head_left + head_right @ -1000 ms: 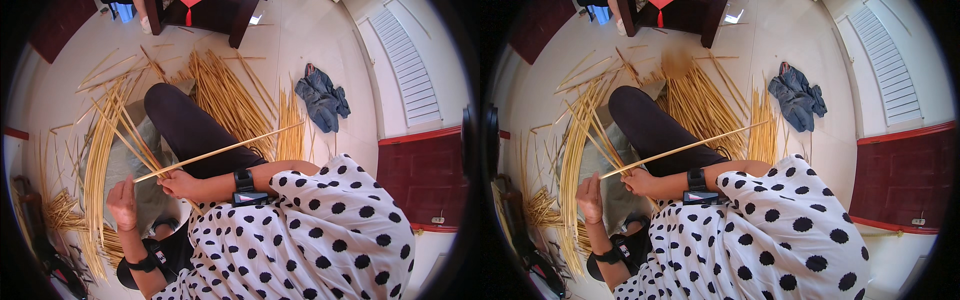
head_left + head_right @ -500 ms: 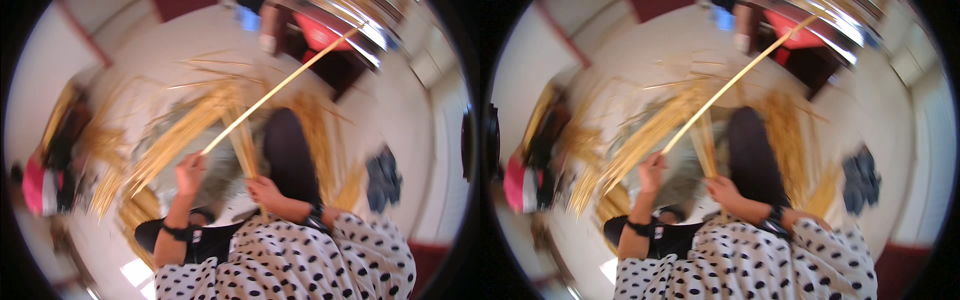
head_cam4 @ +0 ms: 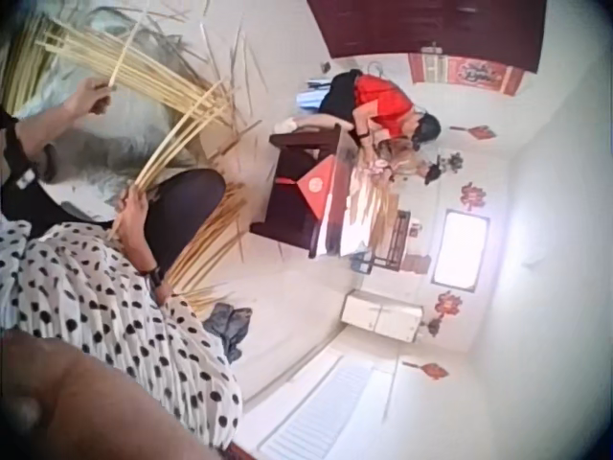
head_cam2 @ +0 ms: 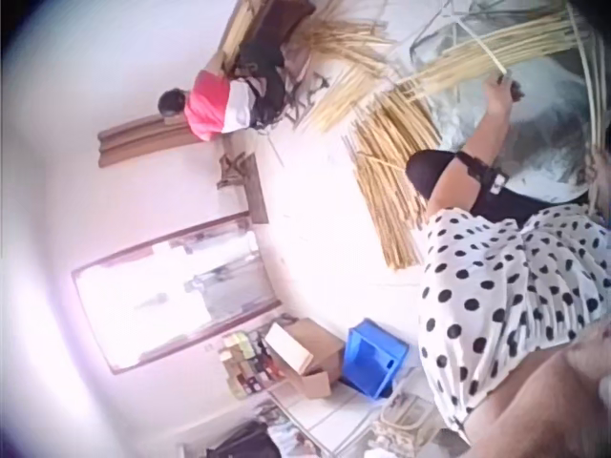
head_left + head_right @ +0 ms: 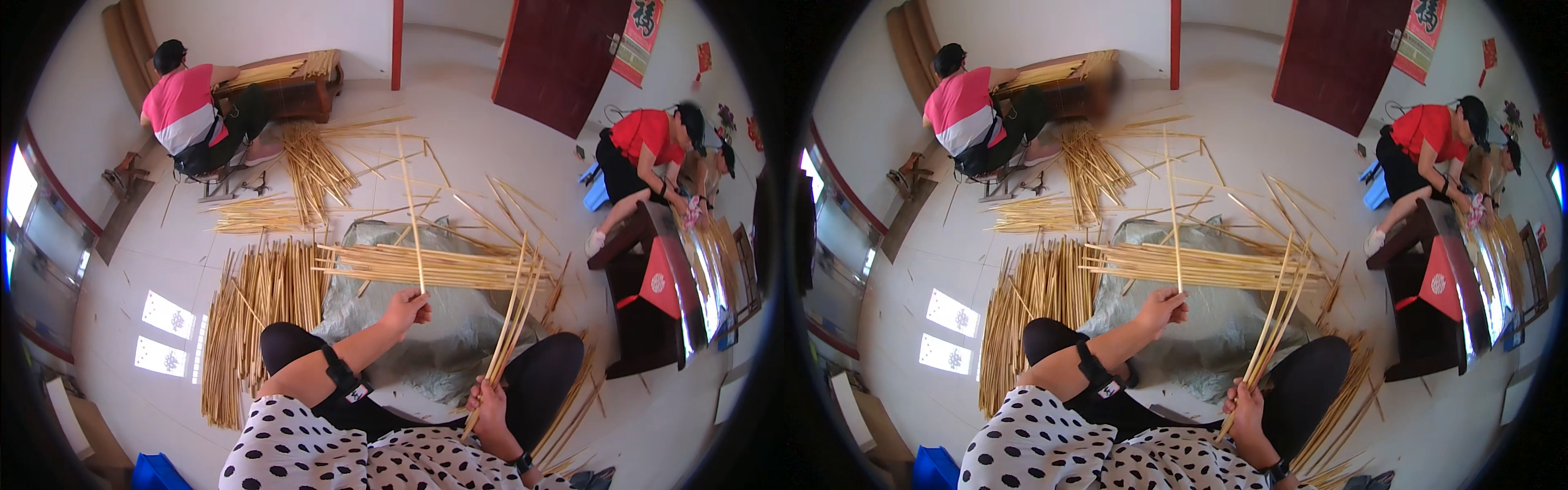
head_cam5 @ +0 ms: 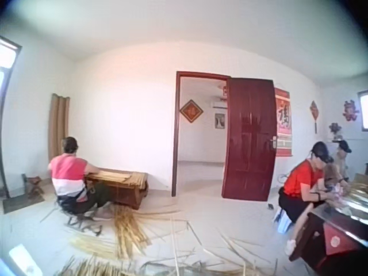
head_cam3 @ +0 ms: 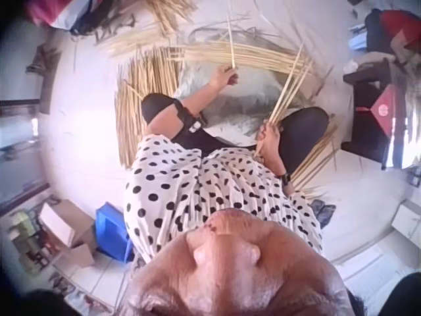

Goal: Weave and assemble bamboo stalks into a structure.

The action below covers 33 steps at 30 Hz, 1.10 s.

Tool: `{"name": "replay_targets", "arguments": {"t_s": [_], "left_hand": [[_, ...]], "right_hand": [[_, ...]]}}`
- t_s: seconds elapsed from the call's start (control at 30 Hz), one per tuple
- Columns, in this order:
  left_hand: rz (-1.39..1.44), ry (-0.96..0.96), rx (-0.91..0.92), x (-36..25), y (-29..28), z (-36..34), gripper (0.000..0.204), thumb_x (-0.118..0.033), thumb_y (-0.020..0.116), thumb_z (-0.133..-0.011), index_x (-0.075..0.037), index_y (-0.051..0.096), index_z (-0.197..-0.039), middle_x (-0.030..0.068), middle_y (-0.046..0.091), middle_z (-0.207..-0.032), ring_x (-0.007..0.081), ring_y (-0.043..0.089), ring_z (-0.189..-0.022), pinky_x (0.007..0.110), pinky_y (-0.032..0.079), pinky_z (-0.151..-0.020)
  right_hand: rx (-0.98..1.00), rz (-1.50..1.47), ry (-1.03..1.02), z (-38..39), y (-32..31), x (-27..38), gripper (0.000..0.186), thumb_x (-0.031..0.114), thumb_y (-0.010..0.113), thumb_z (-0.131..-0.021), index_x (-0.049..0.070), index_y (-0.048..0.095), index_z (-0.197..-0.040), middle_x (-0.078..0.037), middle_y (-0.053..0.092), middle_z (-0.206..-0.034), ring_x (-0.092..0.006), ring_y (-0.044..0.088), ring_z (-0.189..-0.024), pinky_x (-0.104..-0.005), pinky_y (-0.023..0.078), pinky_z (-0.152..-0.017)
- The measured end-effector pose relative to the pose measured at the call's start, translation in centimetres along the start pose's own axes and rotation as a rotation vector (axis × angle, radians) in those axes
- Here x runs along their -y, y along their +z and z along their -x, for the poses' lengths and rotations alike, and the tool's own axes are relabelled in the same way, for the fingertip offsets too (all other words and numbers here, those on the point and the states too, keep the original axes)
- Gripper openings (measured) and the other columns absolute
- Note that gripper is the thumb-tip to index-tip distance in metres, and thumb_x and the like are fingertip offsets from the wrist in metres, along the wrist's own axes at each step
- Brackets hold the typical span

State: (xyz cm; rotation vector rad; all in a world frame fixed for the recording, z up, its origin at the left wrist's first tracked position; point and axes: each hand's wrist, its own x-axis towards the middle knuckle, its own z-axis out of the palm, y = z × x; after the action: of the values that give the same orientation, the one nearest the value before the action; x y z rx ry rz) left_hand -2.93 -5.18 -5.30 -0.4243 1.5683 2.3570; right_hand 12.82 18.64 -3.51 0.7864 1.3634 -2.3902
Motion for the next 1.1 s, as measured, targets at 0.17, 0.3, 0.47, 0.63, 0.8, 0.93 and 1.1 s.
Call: {"name": "replay_targets", "arguments": {"t_s": [0.17, 0.3, 0.47, 0.63, 0.8, 0.93, 1.1], "left_hand": [[0.039, 0.049, -0.159, -2.5, -4.9, -3.4, 0.015, -0.018, 0.057, -0.089, -0.003, 0.061, -0.086, 0.0057, 0.06, -0.07, 0.0144, 0.057, -0.057, 0.028, 0.047, -0.053], [-0.148, 0.382, -0.316, -10.0, -15.3, -12.1, 0.018, -0.012, 0.053, -0.085, -0.002, 0.063, -0.074, 0.0078, 0.06, -0.06, 0.015, 0.056, -0.056, 0.027, 0.044, -0.05], [-0.185, 0.366, -0.611, -13.8, -15.8, -12.5, 0.042, -0.015, 0.053, -0.087, 0.004, 0.044, -0.124, 0.0101, 0.064, -0.072, 0.0186, 0.066, -0.064, 0.025, 0.047, -0.049], [-0.821, 0.281, -0.345, -7.9, -13.4, -9.9, 0.028, -0.014, 0.052, -0.087, 0.004, 0.056, -0.109, 0.0098, 0.064, -0.08, 0.0167, 0.065, -0.061, 0.027, 0.048, -0.052], [-1.463, 0.569, 0.039, -4.1, -7.9, -9.4, 0.02, -0.014, 0.057, -0.082, -0.004, 0.062, -0.098, 0.0148, 0.066, -0.087, 0.0292, 0.065, -0.077, 0.039, 0.052, -0.067], [-1.847, 0.523, 0.132, -1.6, -4.3, -8.6, 0.014, -0.007, 0.049, -0.082, -0.005, 0.059, -0.091, 0.0151, 0.057, -0.101, 0.034, 0.062, -0.088, 0.045, 0.051, -0.073], [-1.937, 0.43, 0.14, -0.4, -2.1, -8.7, 0.018, -0.006, 0.045, -0.085, 0.0, 0.059, -0.096, 0.0155, 0.058, -0.105, 0.0333, 0.062, -0.094, 0.043, 0.052, -0.075]], "right_hand": [[-0.036, 0.01, 0.012, -0.4, 0.7, 0.2, 0.01, 0.019, 0.046, -0.096, 0.011, 0.05, -0.1, -0.002, 0.048, -0.068, -0.0112, 0.04, -0.047, -0.026, 0.035, -0.044], [-0.025, 0.079, 0.039, -0.4, 1.8, 0.0, 0.01, 0.019, 0.046, -0.095, 0.01, 0.05, -0.1, -0.002, 0.046, -0.067, -0.0108, 0.038, -0.047, -0.0258, 0.033, -0.044], [-0.06, 0.1, 0.012, -0.7, 2.4, 0.3, 0.012, 0.02, 0.047, -0.095, 0.009, 0.049, -0.1, -0.002, 0.045, -0.067, -0.0099, 0.038, -0.047, -0.0246, 0.033, -0.044], [-0.099, 0.063, 0.016, -1.1, 2.3, 0.8, 0.013, 0.019, 0.047, -0.095, 0.009, 0.049, -0.101, -0.002, 0.046, -0.068, -0.0095, 0.038, -0.048, -0.0237, 0.033, -0.045], [-0.05, 0.021, 0.027, -0.7, 2.0, 1.0, 0.011, 0.019, 0.046, -0.096, 0.01, 0.05, -0.1, -0.002, 0.047, -0.069, -0.0094, 0.039, -0.048, -0.0237, 0.033, -0.045], [-0.061, 0.014, 0.005, 0.3, 1.7, 1.5, 0.012, 0.02, 0.046, -0.096, 0.01, 0.05, -0.1, -0.002, 0.048, -0.069, -0.0089, 0.039, -0.048, -0.0232, 0.033, -0.045], [-0.083, 0.007, -0.05, 1.3, 0.4, 2.1, 0.012, 0.02, 0.045, -0.096, 0.01, 0.05, -0.1, -0.002, 0.047, -0.068, -0.009, 0.039, -0.048, -0.0232, 0.033, -0.045]]}}
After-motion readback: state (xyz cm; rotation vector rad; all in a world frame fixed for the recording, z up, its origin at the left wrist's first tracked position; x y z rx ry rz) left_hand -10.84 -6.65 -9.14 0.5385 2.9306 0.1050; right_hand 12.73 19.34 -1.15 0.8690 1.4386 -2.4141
